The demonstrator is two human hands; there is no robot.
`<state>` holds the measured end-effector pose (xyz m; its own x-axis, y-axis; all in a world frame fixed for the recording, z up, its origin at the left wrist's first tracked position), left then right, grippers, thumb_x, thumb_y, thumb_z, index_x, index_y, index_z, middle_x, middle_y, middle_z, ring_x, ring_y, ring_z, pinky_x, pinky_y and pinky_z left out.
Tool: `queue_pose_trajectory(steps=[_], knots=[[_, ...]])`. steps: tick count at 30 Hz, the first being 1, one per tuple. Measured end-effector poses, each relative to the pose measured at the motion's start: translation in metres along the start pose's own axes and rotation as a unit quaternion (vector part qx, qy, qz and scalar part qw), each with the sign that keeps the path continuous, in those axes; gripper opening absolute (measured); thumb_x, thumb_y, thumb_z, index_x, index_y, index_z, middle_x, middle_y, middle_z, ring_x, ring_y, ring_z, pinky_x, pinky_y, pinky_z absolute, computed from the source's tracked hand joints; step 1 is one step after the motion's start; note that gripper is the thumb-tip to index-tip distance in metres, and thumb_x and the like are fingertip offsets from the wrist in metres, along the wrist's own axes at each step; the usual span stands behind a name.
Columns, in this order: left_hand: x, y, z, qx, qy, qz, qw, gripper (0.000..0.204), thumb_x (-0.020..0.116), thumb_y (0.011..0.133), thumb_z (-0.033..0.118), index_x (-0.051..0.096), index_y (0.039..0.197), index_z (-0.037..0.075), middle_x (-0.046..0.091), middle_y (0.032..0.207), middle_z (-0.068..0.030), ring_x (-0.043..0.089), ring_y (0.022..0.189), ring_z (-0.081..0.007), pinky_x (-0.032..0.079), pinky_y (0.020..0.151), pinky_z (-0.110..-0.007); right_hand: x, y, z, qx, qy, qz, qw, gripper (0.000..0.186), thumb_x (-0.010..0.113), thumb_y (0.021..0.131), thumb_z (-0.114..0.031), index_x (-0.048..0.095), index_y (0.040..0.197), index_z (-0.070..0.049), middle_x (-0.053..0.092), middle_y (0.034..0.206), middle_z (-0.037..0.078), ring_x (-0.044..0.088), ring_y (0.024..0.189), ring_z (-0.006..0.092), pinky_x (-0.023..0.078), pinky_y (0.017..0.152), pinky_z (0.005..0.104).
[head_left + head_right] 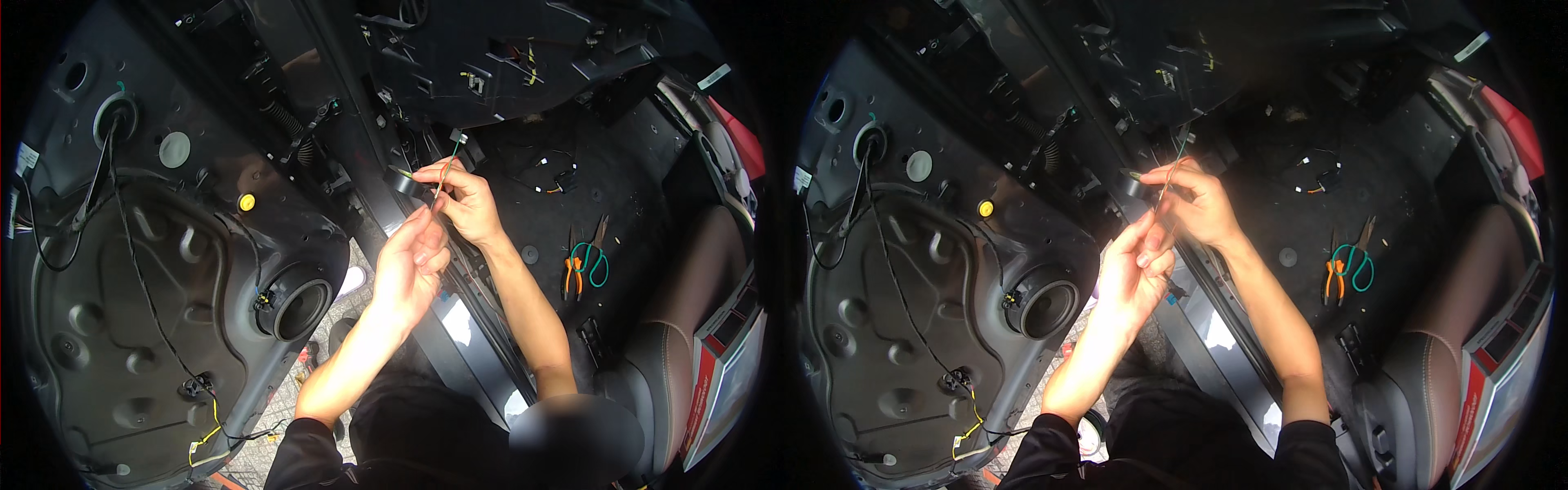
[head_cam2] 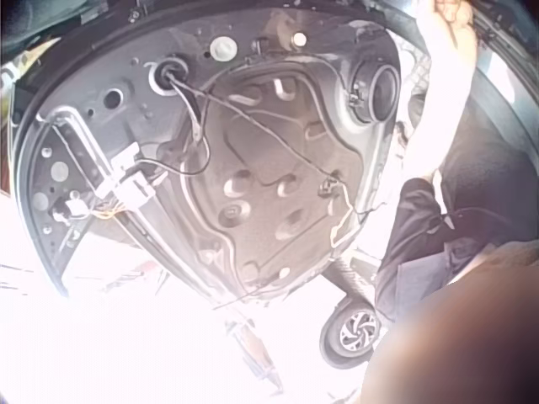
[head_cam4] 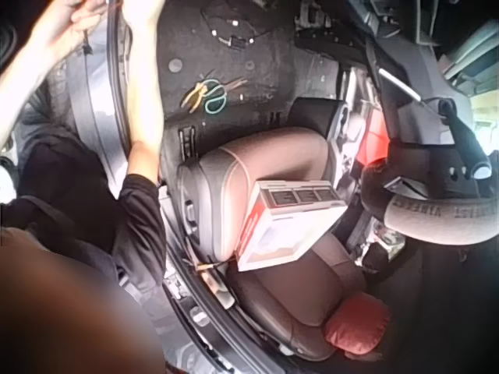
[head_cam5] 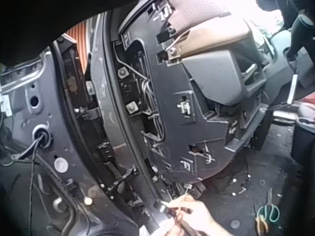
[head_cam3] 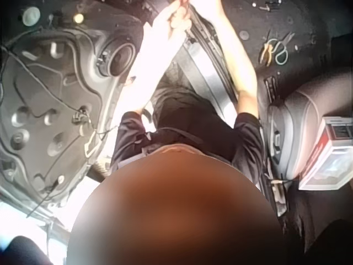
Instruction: Splicing and insulating wires for a car audio system installation.
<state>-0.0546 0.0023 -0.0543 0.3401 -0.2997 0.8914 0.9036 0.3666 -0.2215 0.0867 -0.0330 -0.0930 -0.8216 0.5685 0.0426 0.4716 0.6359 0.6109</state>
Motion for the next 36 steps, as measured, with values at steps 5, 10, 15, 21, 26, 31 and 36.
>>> queue_pose_trajectory(steps=[5,10,15,21,26,31,36], knots=[[0.002,-0.001,-0.018,0.029,-0.083,-0.008,0.996,0.021,0.051,0.102,0.012,0.051,0.122,0.004,0.049,0.077,0.0,0.039,0.058,-0.0037,0.032,0.05,-0.019,-0.003,-0.001,0.002,0.018,-0.032,-0.055,0.998,0.037,0.07,0.09,-0.027,0.069,0.117,-0.002,0.063,0.108,0.005,0.055,0.099,0.012,0.044,0.085,0.0264],[0.007,-0.002,-0.036,0.089,-0.053,0.068,0.992,0.017,0.05,0.103,0.012,0.049,0.119,0.007,0.051,0.08,-0.0007,0.04,0.061,-0.0051,0.034,0.053,-0.02,-0.008,-0.006,-0.023,0.219,0.013,-0.156,0.963,0.036,0.062,0.094,-0.01,0.062,0.129,-0.001,0.068,0.111,0.007,0.061,0.084,0.0098,0.05,0.077,0.0257],[0.008,0.001,-0.042,0.16,0.001,0.043,0.986,0.024,0.049,0.103,0.009,0.051,0.126,0.007,0.052,0.082,-0.0012,0.041,0.063,-0.0057,0.034,0.054,-0.02,-0.041,-0.012,-0.072,0.247,-0.114,-0.2,0.941,0.037,0.058,0.097,-0.013,0.058,0.132,0.001,0.072,0.104,0.015,0.07,0.09,0.0183,0.055,0.081,0.0298],[0.009,0.002,-0.044,0.241,0.098,0.05,0.964,0.023,0.052,0.104,0.015,0.055,0.121,0.0,0.054,0.077,0.0002,0.041,0.061,-0.0019,0.033,0.054,-0.018,-0.001,0.043,-0.143,-0.02,-0.407,-0.096,0.908,0.024,0.065,0.089,-0.02,0.068,0.102,-0.001,0.071,0.086,0.015,0.07,0.081,0.0277,0.054,0.07,0.0354],[0.0,0.008,-0.049,0.305,0.203,0.018,0.93,0.018,0.05,0.103,0.011,0.061,0.112,0.0,0.054,0.077,0.0032,0.041,0.064,-0.0013,0.032,0.057,-0.019,0.04,0.059,-0.124,-0.006,-0.632,-0.255,0.732,0.06,0.068,0.081,-0.05,0.064,0.118,-0.003,0.07,0.085,0.011,0.064,0.091,0.0281,0.052,0.081,0.0395],[-0.013,0.012,-0.038,0.367,0.334,0.01,0.868,0.017,0.051,0.101,0.007,0.063,0.107,-0.002,0.059,0.082,0.0042,0.046,0.07,-0.0011,0.036,0.061,-0.019,0.051,0.067,-0.116,-0.033,-0.582,-0.235,0.778,0.046,0.071,0.082,-0.028,0.063,0.122,-0.006,0.071,0.085,0.01,0.062,0.092,0.026,0.049,0.088,0.0385],[-0.012,0.008,-0.024,0.357,0.414,0.031,0.837,0.016,0.051,0.1,0.008,0.063,0.097,-0.003,0.056,0.075,0.0003,0.05,0.07,-0.0057,0.041,0.063,-0.024,0.04,0.054,-0.108,-0.001,-0.534,-0.176,0.827,0.046,0.068,0.081,-0.022,0.061,0.125,-0.007,0.071,0.089,0.011,0.062,0.091,0.027,0.047,0.088,0.0392]])
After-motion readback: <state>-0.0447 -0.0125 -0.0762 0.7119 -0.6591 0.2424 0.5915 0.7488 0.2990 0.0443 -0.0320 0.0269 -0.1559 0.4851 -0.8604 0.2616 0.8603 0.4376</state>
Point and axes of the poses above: each hand's wrist, its own y-axis towards the middle knuckle, its own x-axis out of the palm, z = x × y, the point moved 3 cm from there along y, towards the middle knuckle
